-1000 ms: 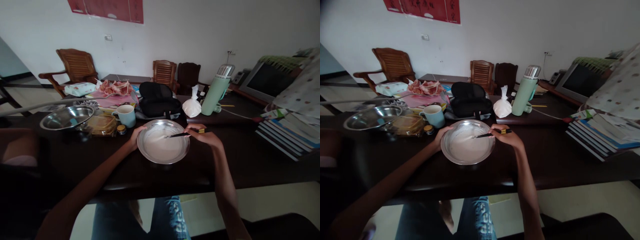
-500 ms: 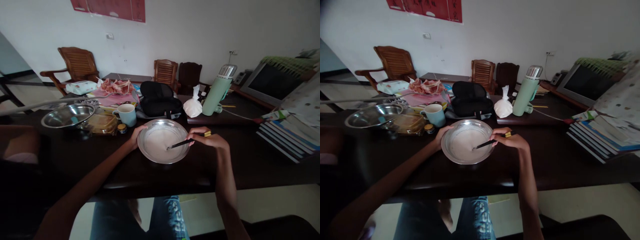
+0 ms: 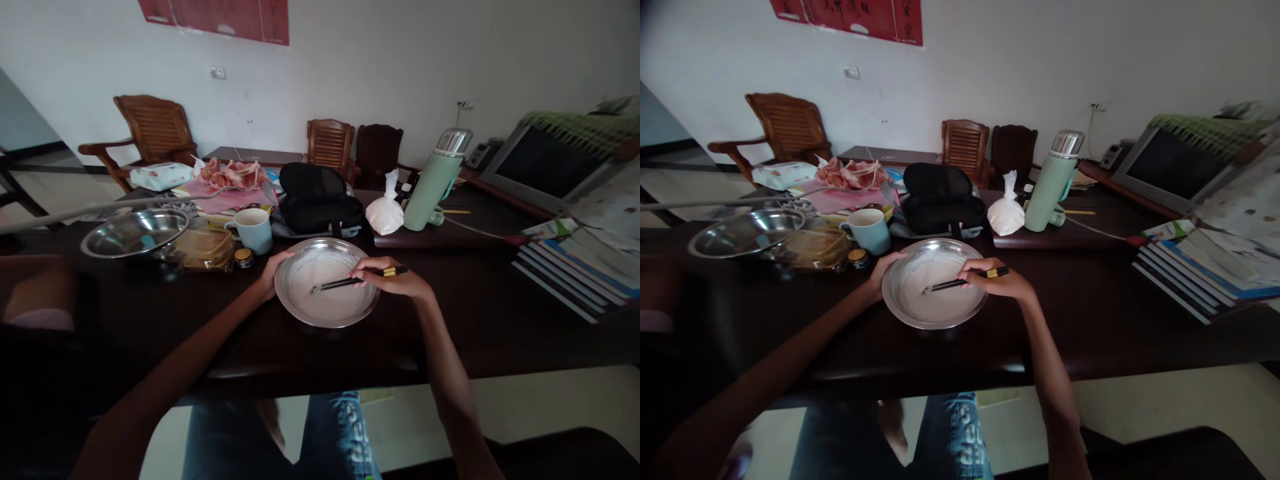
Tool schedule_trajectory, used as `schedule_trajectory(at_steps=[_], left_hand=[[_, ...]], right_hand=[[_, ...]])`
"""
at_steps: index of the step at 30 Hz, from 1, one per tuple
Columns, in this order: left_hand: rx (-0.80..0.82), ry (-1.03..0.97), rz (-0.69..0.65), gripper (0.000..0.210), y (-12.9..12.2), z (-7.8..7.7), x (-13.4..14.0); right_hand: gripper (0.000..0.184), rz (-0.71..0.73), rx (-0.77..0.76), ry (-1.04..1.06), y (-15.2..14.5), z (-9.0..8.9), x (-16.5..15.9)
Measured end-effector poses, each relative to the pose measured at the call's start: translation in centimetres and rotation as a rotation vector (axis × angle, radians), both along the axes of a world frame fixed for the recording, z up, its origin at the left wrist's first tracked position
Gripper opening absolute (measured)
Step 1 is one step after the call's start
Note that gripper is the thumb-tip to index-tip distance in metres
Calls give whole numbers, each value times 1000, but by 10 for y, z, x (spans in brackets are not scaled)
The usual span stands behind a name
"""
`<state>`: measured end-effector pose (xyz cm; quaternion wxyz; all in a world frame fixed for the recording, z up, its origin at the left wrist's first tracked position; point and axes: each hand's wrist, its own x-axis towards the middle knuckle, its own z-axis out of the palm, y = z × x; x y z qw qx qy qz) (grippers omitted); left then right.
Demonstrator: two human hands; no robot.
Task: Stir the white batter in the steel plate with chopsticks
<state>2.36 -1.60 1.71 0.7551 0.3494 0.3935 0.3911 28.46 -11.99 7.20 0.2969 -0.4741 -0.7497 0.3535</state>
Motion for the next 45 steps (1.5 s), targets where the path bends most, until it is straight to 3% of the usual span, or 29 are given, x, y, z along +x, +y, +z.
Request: schedule_trajectory(at_steps=[4, 10, 15, 22, 29, 34, 40, 45], left_hand=[[-27, 8, -10, 23, 0, 1, 0], [-32, -21, -1, 22, -1, 1, 0], [-3, -19, -27, 19, 4, -5, -1], [9, -11, -28, 18, 3, -7, -3], [23, -5, -28, 20, 2, -4, -2], [-6, 18, -34, 20, 3, -5, -3], [13, 9, -26, 20, 2, -4, -2], [-11, 36, -25, 21, 1, -2, -2]], right_hand=[[22, -168, 103, -23, 0, 1, 12], [24, 69, -30, -10, -2, 2, 2], [22, -165, 126, -97, 1, -1, 10], [26, 87, 15, -36, 2, -1, -2], [23, -125, 162, -147, -2, 4, 14], [24, 76, 142, -134, -4, 6, 9], [22, -123, 220, -176, -1, 4, 15], [26, 101, 151, -119, -3, 6, 9]])
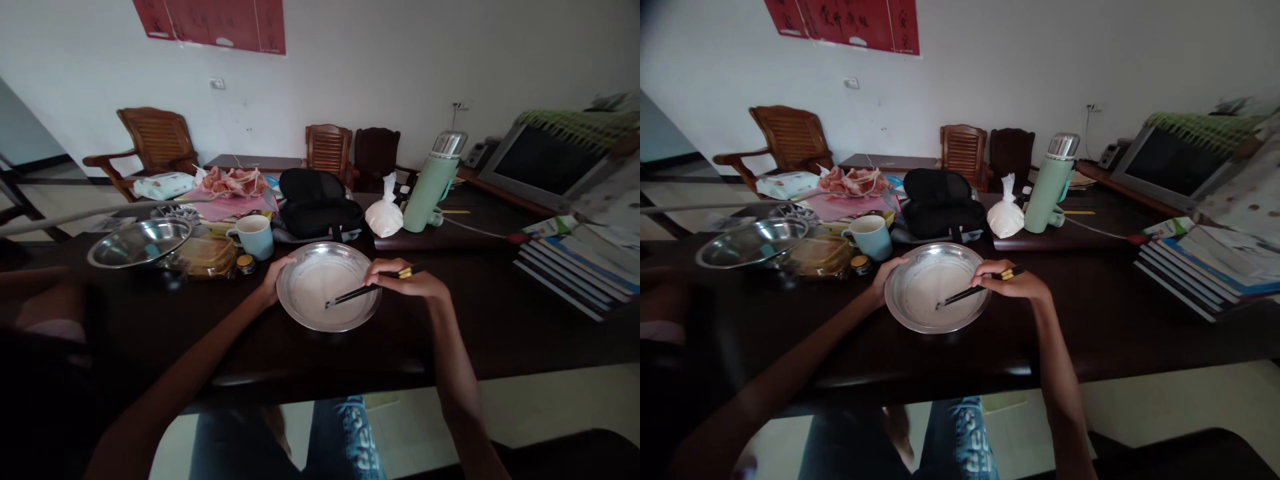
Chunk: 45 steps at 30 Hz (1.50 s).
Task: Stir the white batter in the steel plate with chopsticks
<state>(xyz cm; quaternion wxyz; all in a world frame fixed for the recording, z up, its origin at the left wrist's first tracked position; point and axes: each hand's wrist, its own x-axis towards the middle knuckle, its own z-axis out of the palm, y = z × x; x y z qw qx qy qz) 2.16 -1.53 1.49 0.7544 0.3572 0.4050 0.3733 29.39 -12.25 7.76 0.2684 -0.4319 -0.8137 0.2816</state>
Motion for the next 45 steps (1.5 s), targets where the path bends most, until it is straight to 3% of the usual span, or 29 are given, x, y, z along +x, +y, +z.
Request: schedule_trajectory(at_steps=[2, 7, 13, 20, 25, 28, 32, 38, 45], left_hand=[[-4, 4, 10, 20, 0, 0, 0], [-29, 4, 28, 21, -2, 3, 1], [0, -13, 25, 26, -4, 6, 2], [-25, -17, 13, 25, -2, 4, 1], [-12, -40, 28, 27, -2, 4, 1], [-6, -56, 18, 27, -1, 3, 2], [5, -61, 10, 26, 0, 1, 1], [6, -44, 20, 23, -1, 2, 1], [-3, -39, 14, 22, -1, 2, 1]], right_hand=[[27, -12, 14, 8, 3, -2, -9], [23, -298, 106, -45, 3, -3, -1], [23, 14, -53, -13, 0, 1, -7], [24, -245, 34, 25, 2, -3, 5], [25, -13, -70, 29, 3, -2, -7], [25, -96, -18, 35, 7, -6, -14], [23, -264, 23, 57, 6, -6, 2], [25, -52, -109, 66, 7, -7, -10], [25, -323, 20, 104, 12, -12, 2]])
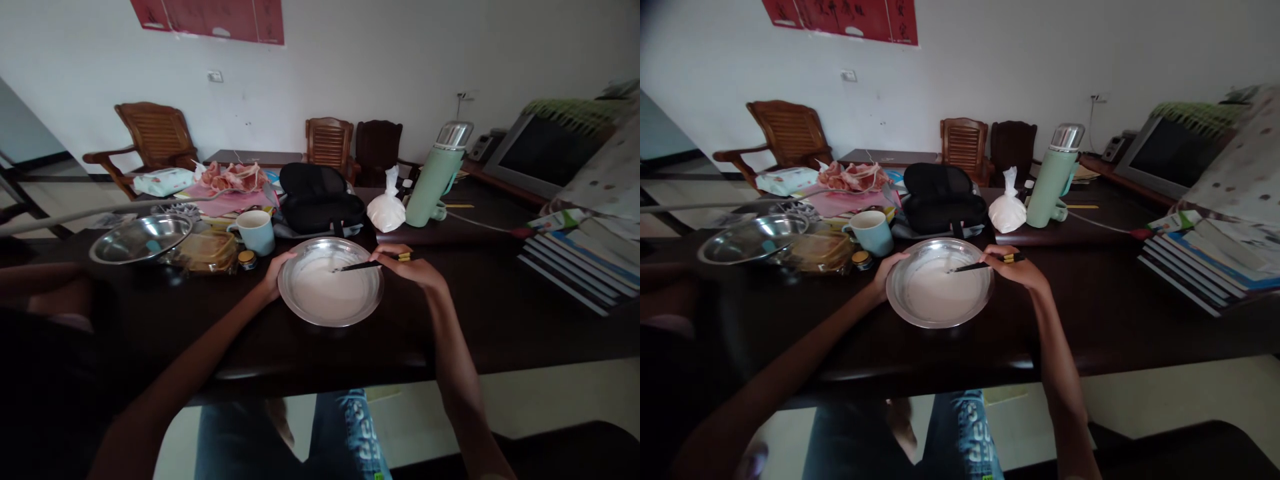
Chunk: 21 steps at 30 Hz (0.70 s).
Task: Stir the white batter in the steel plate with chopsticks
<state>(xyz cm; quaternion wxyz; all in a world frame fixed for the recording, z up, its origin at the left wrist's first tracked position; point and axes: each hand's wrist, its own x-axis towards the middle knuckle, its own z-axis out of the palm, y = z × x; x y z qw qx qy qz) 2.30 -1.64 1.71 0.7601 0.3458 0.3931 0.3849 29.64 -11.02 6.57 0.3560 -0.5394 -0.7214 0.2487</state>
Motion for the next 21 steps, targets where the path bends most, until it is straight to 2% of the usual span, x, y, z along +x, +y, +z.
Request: schedule_trajectory(at_steps=[3, 6, 9, 12, 15, 18, 21], left_hand=[[17, -6, 15, 22, 0, 0, 0], [22, 2, 17, 23, 1, -1, 0], [19, 13, 8, 22, 3, -3, -1], [38, 2, -25, 23, 5, -6, -1], [46, 6, -35, 24, 5, -6, -1], [28, 26, -29, 24, 3, -4, 0], [17, 31, -29, 25, 4, -4, -1]], right_hand=[[25, 140, -98, 55, -2, 2, -1], [24, 253, -110, 47, -1, 1, -13], [25, 153, -52, 1, 1, 0, -14], [24, 11, -17, -12, -2, 3, 3], [26, 45, -64, 58, -6, 7, 8], [25, 132, -81, 112, -4, 6, -8], [24, 105, -27, 93, 2, 1, -15]])
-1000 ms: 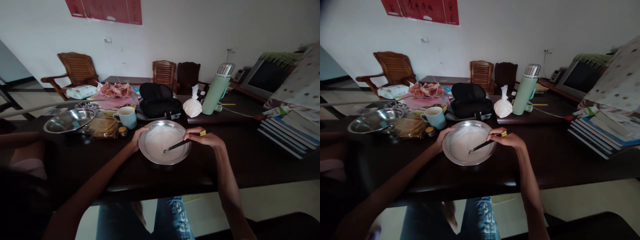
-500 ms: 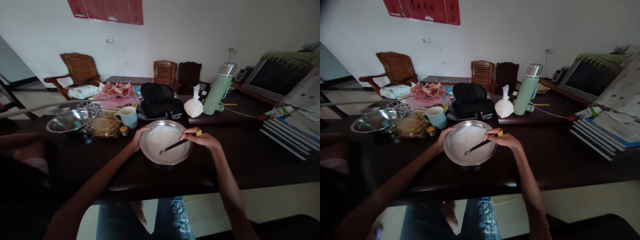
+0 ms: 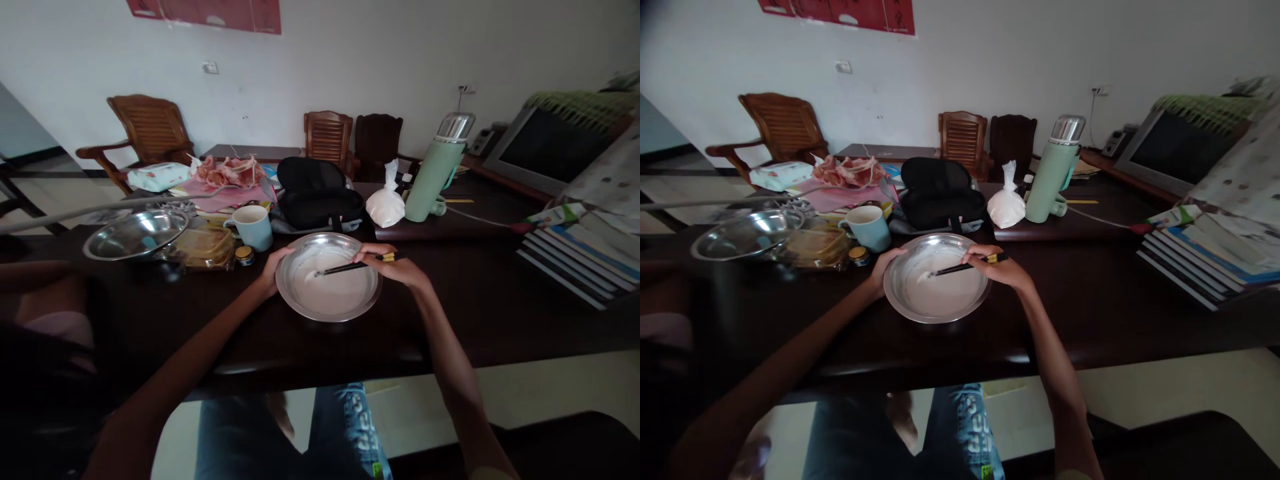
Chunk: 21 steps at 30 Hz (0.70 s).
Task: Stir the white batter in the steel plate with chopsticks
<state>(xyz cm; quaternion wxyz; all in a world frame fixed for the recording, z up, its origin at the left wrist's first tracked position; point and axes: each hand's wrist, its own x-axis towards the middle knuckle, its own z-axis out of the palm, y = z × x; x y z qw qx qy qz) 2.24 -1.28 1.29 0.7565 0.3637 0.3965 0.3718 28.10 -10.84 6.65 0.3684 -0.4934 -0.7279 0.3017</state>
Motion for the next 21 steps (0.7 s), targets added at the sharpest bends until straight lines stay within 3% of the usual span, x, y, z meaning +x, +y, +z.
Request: schedule_trajectory(at_steps=[5, 9, 11, 16, 18, 21], left_hand=[[1, -40, -15, 25, 0, 1, 0], [-9, -10, 10, 24, -2, 3, 0], [-15, -6, 22, 24, -2, 2, 0], [6, -33, -1, 23, 0, -1, 0], [18, -44, -6, 26, 0, -1, 0], [-5, -31, 7, 26, -1, 0, 0]], right_hand=[[32, -203, 41, 21, -1, 0, 17], [32, -7, -50, 29, -3, 1, 5], [29, 23, -38, -2, -1, 1, -1], [35, -293, 74, 43, 1, -1, 12], [39, -258, 16, 67, 1, -1, 13], [37, -89, -41, 66, 3, -3, 2]])
